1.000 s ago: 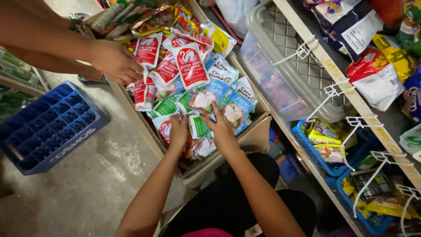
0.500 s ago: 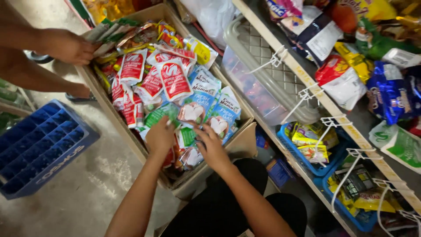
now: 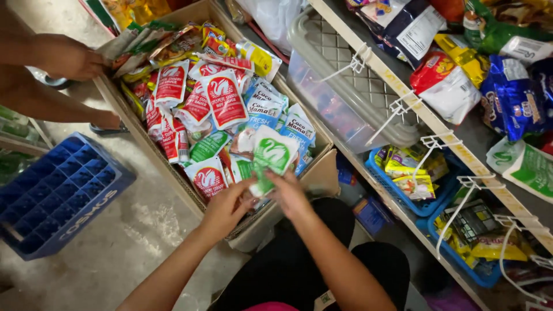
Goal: Organizing and hanging various condiment and food packets onto display hooks on a grocery shelf.
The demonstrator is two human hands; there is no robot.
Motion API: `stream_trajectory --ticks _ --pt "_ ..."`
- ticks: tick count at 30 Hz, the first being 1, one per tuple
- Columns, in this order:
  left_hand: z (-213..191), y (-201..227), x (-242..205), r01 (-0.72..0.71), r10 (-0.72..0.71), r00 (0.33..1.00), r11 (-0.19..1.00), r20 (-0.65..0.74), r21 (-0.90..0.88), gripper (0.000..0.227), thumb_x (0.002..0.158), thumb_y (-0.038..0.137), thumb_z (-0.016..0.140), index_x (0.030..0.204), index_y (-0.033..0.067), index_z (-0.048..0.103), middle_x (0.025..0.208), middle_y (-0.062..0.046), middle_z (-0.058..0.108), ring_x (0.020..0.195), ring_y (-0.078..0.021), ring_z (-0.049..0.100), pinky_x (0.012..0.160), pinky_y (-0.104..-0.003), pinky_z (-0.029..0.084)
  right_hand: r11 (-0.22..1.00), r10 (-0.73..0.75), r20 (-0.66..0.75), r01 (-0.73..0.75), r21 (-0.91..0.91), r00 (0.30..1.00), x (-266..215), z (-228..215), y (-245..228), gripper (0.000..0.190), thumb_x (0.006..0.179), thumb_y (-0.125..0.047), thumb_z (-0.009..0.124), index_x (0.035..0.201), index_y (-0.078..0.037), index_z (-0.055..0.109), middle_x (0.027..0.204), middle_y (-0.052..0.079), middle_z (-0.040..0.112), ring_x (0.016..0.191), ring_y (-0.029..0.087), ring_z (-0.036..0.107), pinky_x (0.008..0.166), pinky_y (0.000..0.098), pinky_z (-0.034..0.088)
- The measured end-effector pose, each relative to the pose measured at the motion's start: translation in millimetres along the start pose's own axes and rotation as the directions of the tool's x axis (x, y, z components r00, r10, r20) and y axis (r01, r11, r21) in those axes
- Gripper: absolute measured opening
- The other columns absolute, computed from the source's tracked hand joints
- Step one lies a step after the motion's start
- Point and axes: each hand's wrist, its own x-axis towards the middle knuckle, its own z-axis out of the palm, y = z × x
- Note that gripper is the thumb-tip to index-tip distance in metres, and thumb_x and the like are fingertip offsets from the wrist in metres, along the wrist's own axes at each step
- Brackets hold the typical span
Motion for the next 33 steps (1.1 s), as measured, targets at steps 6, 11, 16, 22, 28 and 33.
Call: stream_trajectory --ticks 6,11,16,22,28,33 --pt "53 -5 48 -0.153 0.162 0.983 0.983 -0.083 0.1 0.058 0.087 0.017 0.068 0.141 0.0055 0.05 0.124 -0.019 0.061 0.115 -0.0358 0.058 0.097 -0.044 0.047 0.944 -0.279 -0.318 0.198 -0.264 0.906 1 -74 -27 0.04 0.096 -0.018 0.068 0.133 -0.005 0.06 0.118 0.006 0.072 0.102 0.019 0.069 0.086 0.0363 0.055" --pt "86 -49 104 -0.356 0.37 0.926 0.774 0.083 0.524 0.063 0.085 0.038 0.064 0.144 0.0164 0.054 0.154 -0.021 0.044 0.142 -0.0429 0.036 0.114 -0.054 0.03 0.794 -0.525 -0.247 0.365 -0.486 0.814 -15 -94 -44 0.044 0.093 -0.017 0.069 0.134 -0.007 0.057 0.12 0.001 0.068 0.109 0.012 0.063 0.094 0.0284 0.049" --pt "51 -93 130 -0.16 0.307 0.951 0.555 -0.023 0.817 0.056 0.092 0.057 0.053 0.139 0.0273 0.059 0.154 0.002 0.047 0.146 -0.0383 0.037 0.112 -0.068 0.022 0.851 -0.415 -0.289 0.255 -0.46 0.863 -7 -107 -44 0.036 0.096 -0.019 0.069 0.128 -0.003 0.063 0.115 0.004 0.072 0.103 0.015 0.066 0.091 0.0309 0.052" --pt "18 -55 150 -0.088 0.12 0.993 0.585 0.021 0.806 0.023 0.108 0.039 0.057 0.112 0.0234 0.073 0.12 0.004 0.069 0.134 -0.0263 0.055 0.115 -0.058 0.038 0.867 -0.308 -0.234 0.171 -0.468 0.922 52 -115 -24 0.037 0.1 -0.026 0.065 0.13 -0.005 0.063 0.12 0.008 0.071 0.107 0.02 0.065 0.092 0.0338 0.052" --pt "67 -44 262 -0.356 0.433 0.901 0.759 -0.014 0.546 0.029 0.096 0.031 0.064 0.112 0.01 0.074 0.116 -0.01 0.071 0.116 -0.0325 0.058 0.094 -0.05 0.043 0.021 -0.393 -0.092 -0.091 -0.996 0.915 49 -36 -6 0.048 0.096 -0.038 0.069 0.131 -0.009 0.055 0.128 0.028 0.055 0.12 0.046 0.052 0.102 0.0552 0.041" --pt "131 -92 327 -0.092 0.136 0.991 0.702 -0.006 0.706 0.042 0.084 0.05 0.071 0.095 0.0096 0.078 0.11 -0.012 0.072 0.122 -0.0349 0.054 0.096 -0.053 0.041 -0.023 -0.406 -0.05 -0.065 -0.998 0.912 28 1 -16 0.062 0.088 -0.035 0.074 0.144 -0.024 0.05 0.15 0.036 0.031 0.132 0.054 0.037 0.109 0.055 0.035"
